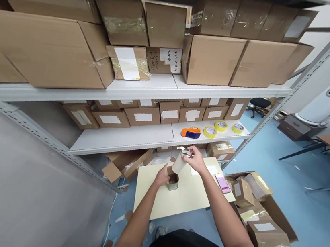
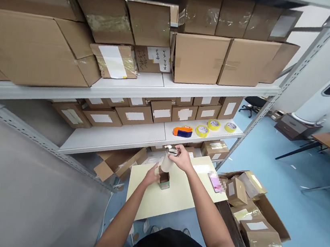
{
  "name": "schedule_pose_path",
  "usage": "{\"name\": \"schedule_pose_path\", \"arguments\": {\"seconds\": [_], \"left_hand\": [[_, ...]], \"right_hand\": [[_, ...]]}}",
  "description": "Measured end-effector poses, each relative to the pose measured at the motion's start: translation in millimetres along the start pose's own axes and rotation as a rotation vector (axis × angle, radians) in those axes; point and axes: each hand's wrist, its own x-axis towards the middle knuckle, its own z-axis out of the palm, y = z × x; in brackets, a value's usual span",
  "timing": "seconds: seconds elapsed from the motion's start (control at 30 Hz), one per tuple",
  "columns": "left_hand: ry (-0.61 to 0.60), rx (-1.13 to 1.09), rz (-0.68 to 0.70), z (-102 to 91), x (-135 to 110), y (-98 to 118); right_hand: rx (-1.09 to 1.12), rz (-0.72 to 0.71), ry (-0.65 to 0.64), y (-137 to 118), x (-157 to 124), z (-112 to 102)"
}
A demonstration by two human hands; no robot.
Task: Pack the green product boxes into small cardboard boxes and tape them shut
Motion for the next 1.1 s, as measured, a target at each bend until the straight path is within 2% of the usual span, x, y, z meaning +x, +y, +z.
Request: {"name": "schedule_pose_path", "arguments": {"seconds": [0.07, 0.13, 0.2, 0.27, 0.37, 0.47, 0.53, 0.6, 0.67, 0.73, 0.8, 0.9, 0.97, 1.03, 1.1], "left_hand": [[0.164, -0.123, 0.036, -18.3, -3, 27], [0.235, -0.254, 0.168, -31.6, -9, 60], [0.221, -0.323, 0.320, -37.1, -19, 95], [0.205, -0.303, 0.428, -35.8, -30, 127], [0.260, -0.246, 0.447, -30.6, -43, 158], [0.319, -0.260, 0.439, -33.4, -47, 168], [0.314, -0.338, 0.443, -39.9, -45, 166], [0.261, -0.468, 0.430, -46.8, -42, 162], [0.182, -0.595, 0.405, -51.2, -38, 161], [0.101, -0.665, 0.389, -52.3, -37, 164], [0.043, -0.660, 0.398, -51.6, -38, 170], [0.026, -0.590, 0.417, -51.1, -39, 182], [0.035, -0.556, 0.406, -52.2, -38, 188], [0.020, -0.551, 0.391, -53.7, -36, 191], [-0.021, -0.575, 0.378, -54.5, -33, 192]], "right_hand": [[0.048, -0.031, 0.016, -5, 2, -7], [0.051, -0.045, 0.035, -10, 3, -10], [0.008, -0.036, 0.061, -15, 4, -9], [-0.034, -0.023, 0.071, -21, 4, -5], [0.039, -0.020, 0.020, -24, 4, 0], [0.289, -0.006, -0.122, -19, 0, -4], [0.432, 0.027, -0.284, -13, -7, -10], [0.502, 0.058, -0.466, -7, -16, -14], [0.540, 0.066, -0.565, -2, -25, -15], [0.567, 0.053, -0.534, 2, -31, -11], [0.546, 0.025, -0.421, 4, -33, -6], [0.410, 0.001, -0.220, 5, -35, -1], [0.337, -0.002, -0.134, 5, -37, -1], [0.349, -0.009, -0.140, 6, -40, -2], [0.429, -0.007, -0.225, 6, -44, -4]]}}
